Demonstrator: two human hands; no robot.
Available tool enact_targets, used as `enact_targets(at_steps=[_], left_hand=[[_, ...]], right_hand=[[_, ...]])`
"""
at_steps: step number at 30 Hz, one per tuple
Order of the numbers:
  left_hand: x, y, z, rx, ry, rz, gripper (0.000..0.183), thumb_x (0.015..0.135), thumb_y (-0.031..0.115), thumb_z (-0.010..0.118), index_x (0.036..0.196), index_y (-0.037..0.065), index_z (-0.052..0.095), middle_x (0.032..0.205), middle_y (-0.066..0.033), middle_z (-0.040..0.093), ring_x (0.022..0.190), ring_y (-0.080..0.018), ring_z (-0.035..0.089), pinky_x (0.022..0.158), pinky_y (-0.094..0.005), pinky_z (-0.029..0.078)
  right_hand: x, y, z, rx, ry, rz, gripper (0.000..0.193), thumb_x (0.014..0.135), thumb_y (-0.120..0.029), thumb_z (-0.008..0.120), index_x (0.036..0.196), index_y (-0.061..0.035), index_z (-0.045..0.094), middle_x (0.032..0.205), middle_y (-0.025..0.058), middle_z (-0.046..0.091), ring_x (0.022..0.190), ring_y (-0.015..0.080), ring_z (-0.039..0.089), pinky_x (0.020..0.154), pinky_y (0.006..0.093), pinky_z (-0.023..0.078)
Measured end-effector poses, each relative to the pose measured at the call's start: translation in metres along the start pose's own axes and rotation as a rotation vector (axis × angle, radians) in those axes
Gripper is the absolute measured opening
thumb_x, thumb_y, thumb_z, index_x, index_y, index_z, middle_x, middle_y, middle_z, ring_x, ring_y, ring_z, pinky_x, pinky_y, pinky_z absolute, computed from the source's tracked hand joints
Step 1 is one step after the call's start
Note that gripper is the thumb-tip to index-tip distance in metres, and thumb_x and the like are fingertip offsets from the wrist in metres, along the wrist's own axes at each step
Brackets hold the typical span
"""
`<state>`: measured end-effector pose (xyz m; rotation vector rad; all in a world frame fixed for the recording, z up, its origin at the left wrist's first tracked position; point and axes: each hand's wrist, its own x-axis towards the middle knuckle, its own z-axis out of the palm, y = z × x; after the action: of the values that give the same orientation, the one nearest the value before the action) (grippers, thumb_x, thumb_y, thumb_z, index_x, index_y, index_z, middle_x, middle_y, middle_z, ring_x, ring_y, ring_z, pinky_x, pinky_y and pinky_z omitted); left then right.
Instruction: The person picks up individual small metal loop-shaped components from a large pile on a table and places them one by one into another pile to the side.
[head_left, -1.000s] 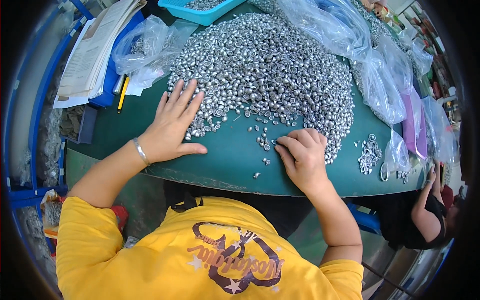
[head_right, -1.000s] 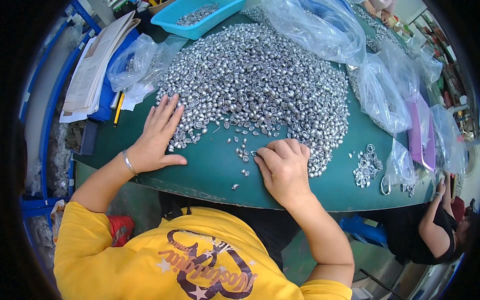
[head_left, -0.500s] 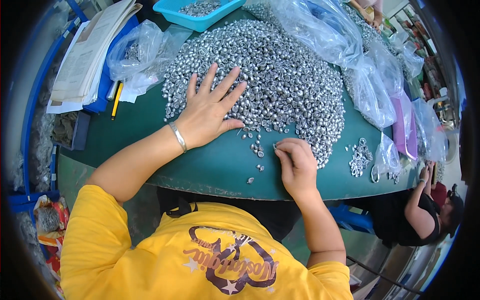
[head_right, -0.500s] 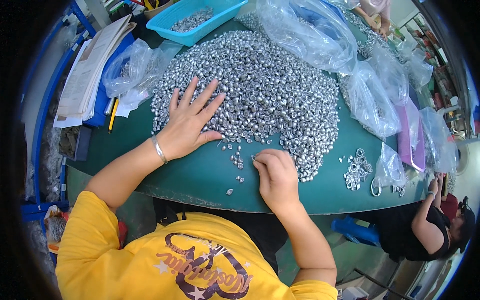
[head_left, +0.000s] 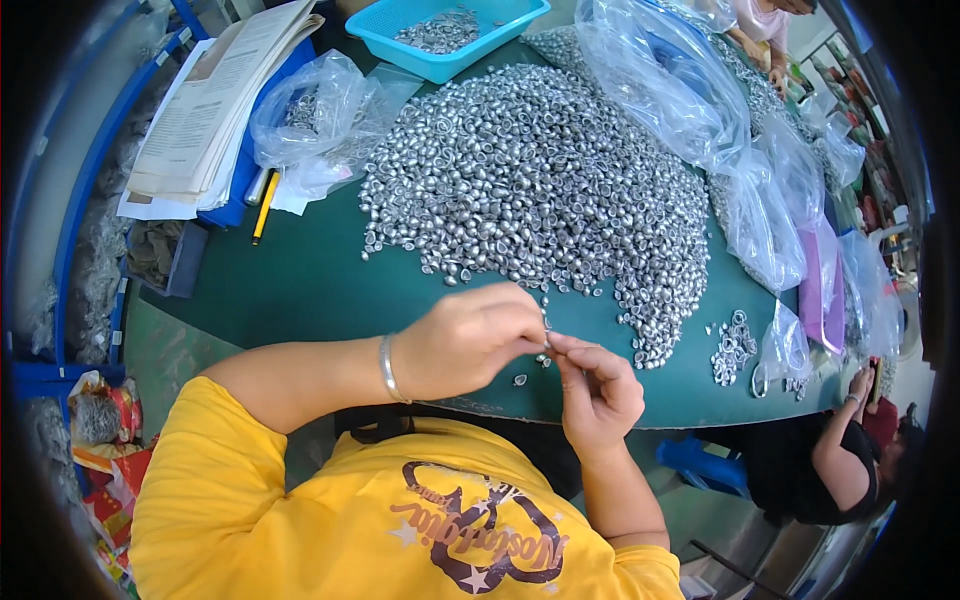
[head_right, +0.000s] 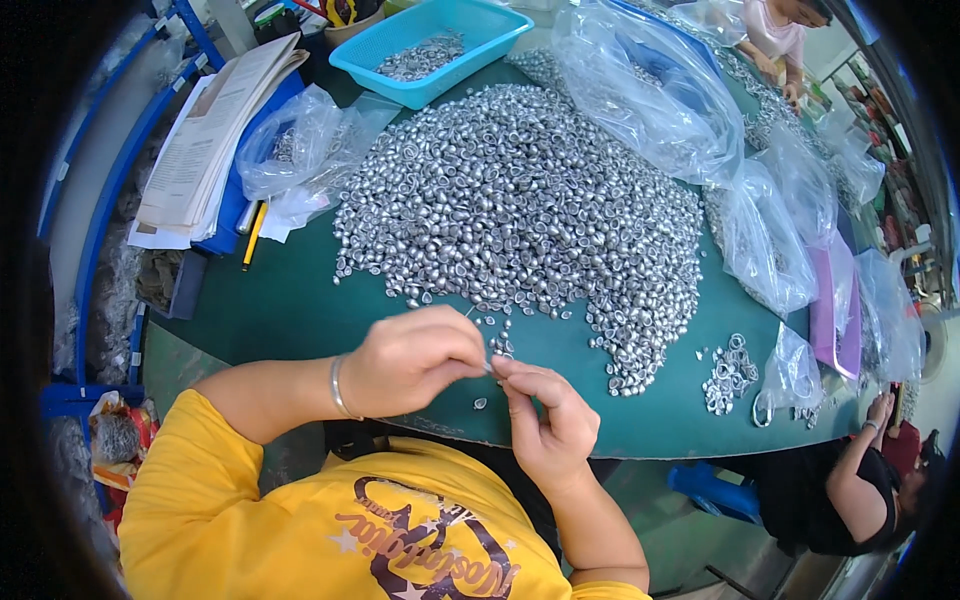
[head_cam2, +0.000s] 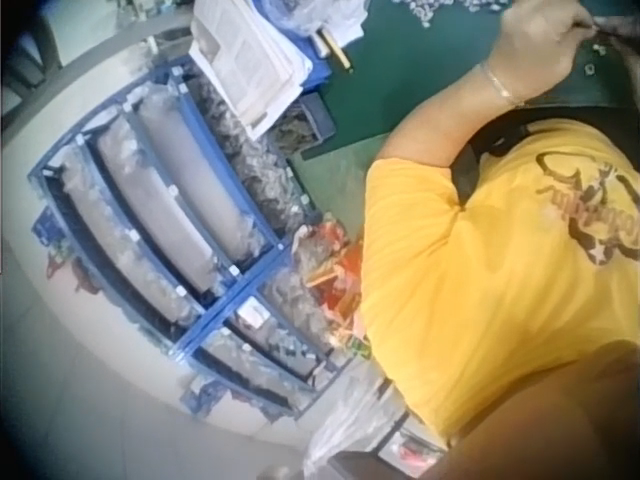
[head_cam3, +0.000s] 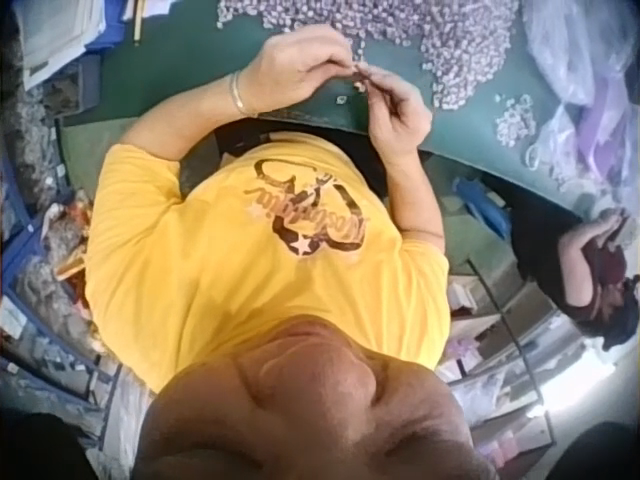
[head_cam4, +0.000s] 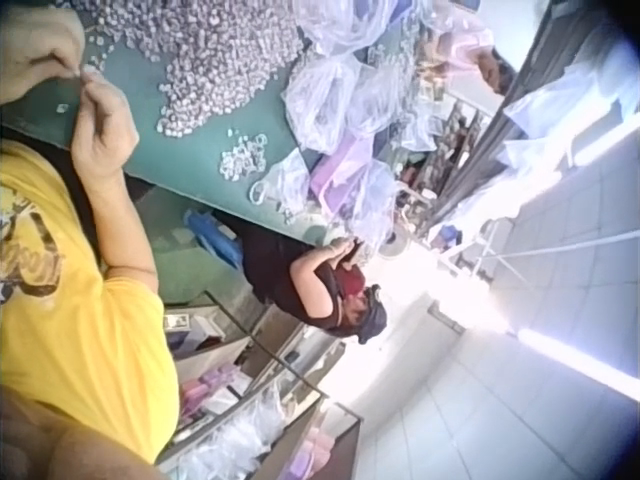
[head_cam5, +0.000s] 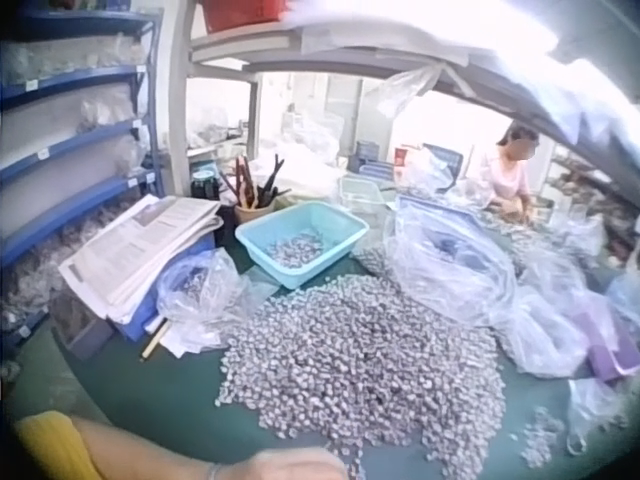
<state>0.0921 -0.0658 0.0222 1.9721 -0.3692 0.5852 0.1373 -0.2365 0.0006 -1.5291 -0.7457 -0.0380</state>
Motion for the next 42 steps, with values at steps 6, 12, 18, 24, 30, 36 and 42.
enact_targets(at_steps=[6,12,18,24,30,36,42], left_hand=[[0.033,-0.031,-0.113,0.865,0.491,0.171,0.012,0.067,-0.003,0.064,0.075,0.006,0.061,0.077,-0.0072,0.062,0.070,-0.0221,0.059,0.063,-0.0283,0.047],[0.020,-0.083,-0.208,1.247,0.527,-0.123,0.005,0.071,0.008,0.063,0.075,0.008,0.065,0.077,-0.0078,0.063,0.069,-0.0228,0.059,0.066,-0.0334,0.047],[0.017,-0.091,-0.198,1.262,0.067,-0.320,0.007,0.069,0.013,0.063,0.073,0.010,0.067,0.073,-0.0091,0.063,0.069,-0.0270,0.060,0.065,-0.0379,0.046],[0.031,-0.057,-0.174,0.977,0.398,-0.137,0.009,0.074,0.003,0.058,0.082,0.001,0.061,0.082,-0.0135,0.061,0.076,-0.0290,0.059,0.067,-0.0341,0.047],[0.023,-0.039,-0.108,0.645,0.236,-0.093,0.007,0.073,0.003,0.062,0.079,0.001,0.060,0.079,-0.0129,0.059,0.074,-0.0279,0.058,0.065,-0.0325,0.047],[0.014,-0.074,-0.090,0.547,0.290,-0.170,0.006,0.072,0.005,0.063,0.076,0.002,0.061,0.073,-0.0112,0.059,0.067,-0.0262,0.058,0.060,-0.0321,0.046],[0.007,-0.070,-0.092,0.479,0.154,-0.073,0.011,0.068,0.008,0.068,0.076,0.003,0.062,0.081,-0.0104,0.060,0.076,-0.0255,0.056,0.068,-0.0322,0.044]], right_hand=[[0.015,0.014,-0.022,-0.489,-0.070,-0.065,0.016,0.069,0.008,0.060,0.081,-0.0009,0.058,0.080,0.0111,0.060,0.071,0.0256,0.055,0.064,0.0306,0.044],[0.048,0.021,0.014,-0.579,-0.332,-0.285,0.015,0.069,0.000,0.062,0.083,-0.0050,0.061,0.085,0.0065,0.057,0.076,0.0254,0.051,0.067,0.0342,0.042],[0.052,0.025,0.025,-0.710,-0.458,-0.293,0.017,0.066,-0.002,0.061,0.083,-0.0055,0.062,0.082,0.0059,0.054,0.076,0.0244,0.051,0.068,0.0343,0.042],[0.061,0.018,0.024,-0.921,-0.655,-0.371,0.008,0.067,-0.005,0.052,0.074,-0.0053,0.055,0.084,0.0077,0.051,0.079,0.0247,0.050,0.066,0.0339,0.040],[0.084,0.021,0.031,-0.574,-0.473,-0.187,0.004,0.075,-0.001,0.052,0.078,-0.0021,0.052,0.082,0.0120,0.054,0.074,0.0273,0.053,0.064,0.0345,0.043],[0.185,0.007,0.051,-0.073,-0.427,0.325,0.010,0.077,-0.005,0.057,0.081,0.0028,0.060,0.067,0.0065,0.060,0.062,0.0119,0.056,0.057,0.0257,0.045],[0.211,-0.025,0.056,0.021,-0.218,-0.130,0.018,0.078,-0.001,0.053,0.095,0.0016,0.060,0.088,0.0071,0.063,0.079,0.0122,0.058,0.072,0.0237,0.045]])
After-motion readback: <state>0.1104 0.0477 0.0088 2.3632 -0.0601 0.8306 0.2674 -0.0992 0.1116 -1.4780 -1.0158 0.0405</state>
